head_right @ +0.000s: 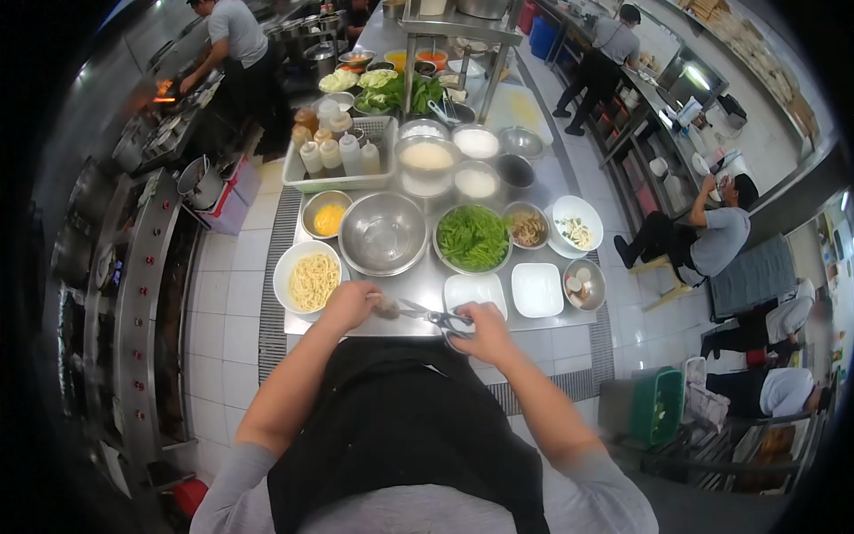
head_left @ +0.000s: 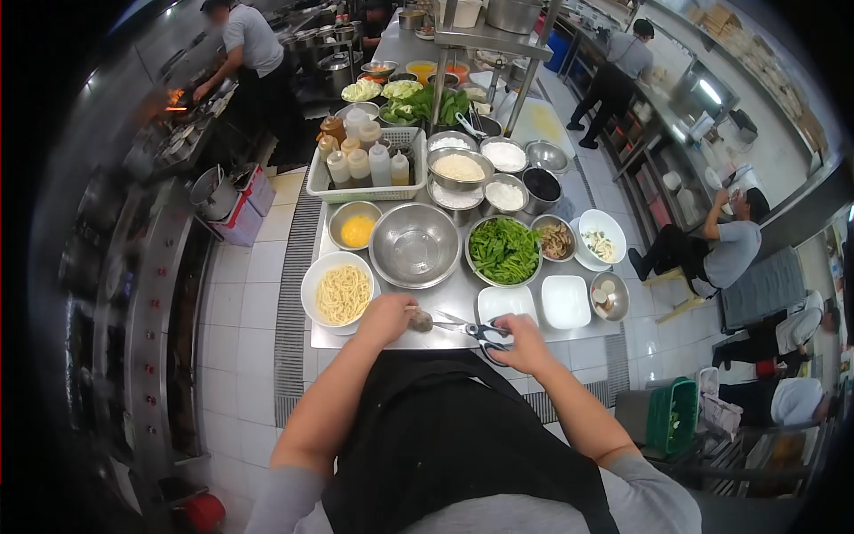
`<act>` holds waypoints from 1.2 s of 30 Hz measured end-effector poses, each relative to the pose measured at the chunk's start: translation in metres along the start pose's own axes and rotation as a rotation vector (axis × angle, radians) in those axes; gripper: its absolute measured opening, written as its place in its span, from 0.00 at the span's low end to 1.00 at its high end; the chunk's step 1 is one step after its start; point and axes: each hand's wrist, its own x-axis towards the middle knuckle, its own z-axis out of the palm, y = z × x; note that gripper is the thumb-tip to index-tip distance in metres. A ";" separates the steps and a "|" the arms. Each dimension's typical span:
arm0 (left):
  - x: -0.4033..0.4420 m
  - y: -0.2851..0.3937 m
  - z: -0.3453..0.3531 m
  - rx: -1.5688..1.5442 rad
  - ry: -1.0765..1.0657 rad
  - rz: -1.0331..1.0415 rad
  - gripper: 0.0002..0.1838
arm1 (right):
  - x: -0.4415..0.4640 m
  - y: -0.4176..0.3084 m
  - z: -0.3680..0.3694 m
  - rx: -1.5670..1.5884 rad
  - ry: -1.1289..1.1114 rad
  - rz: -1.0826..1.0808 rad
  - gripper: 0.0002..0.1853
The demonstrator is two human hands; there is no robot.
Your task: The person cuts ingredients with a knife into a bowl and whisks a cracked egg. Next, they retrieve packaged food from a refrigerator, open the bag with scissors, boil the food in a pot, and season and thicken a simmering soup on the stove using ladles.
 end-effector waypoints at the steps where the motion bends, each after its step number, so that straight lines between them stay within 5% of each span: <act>1: 0.000 0.008 -0.004 0.025 -0.015 0.010 0.11 | 0.008 -0.006 0.000 -0.028 -0.019 -0.023 0.30; 12: 0.013 0.024 0.010 0.124 0.057 0.030 0.09 | 0.034 0.007 0.011 -0.059 -0.027 -0.053 0.27; 17: 0.019 0.025 0.029 0.101 0.096 0.226 0.08 | 0.047 0.007 0.015 -0.054 -0.021 -0.093 0.24; 23: 0.016 0.025 0.054 -0.273 0.321 -0.008 0.06 | 0.065 0.012 0.007 -0.095 -0.078 -0.095 0.19; 36: 0.021 0.033 0.067 -0.101 0.521 0.063 0.05 | 0.086 0.012 -0.020 -0.246 -0.182 -0.168 0.19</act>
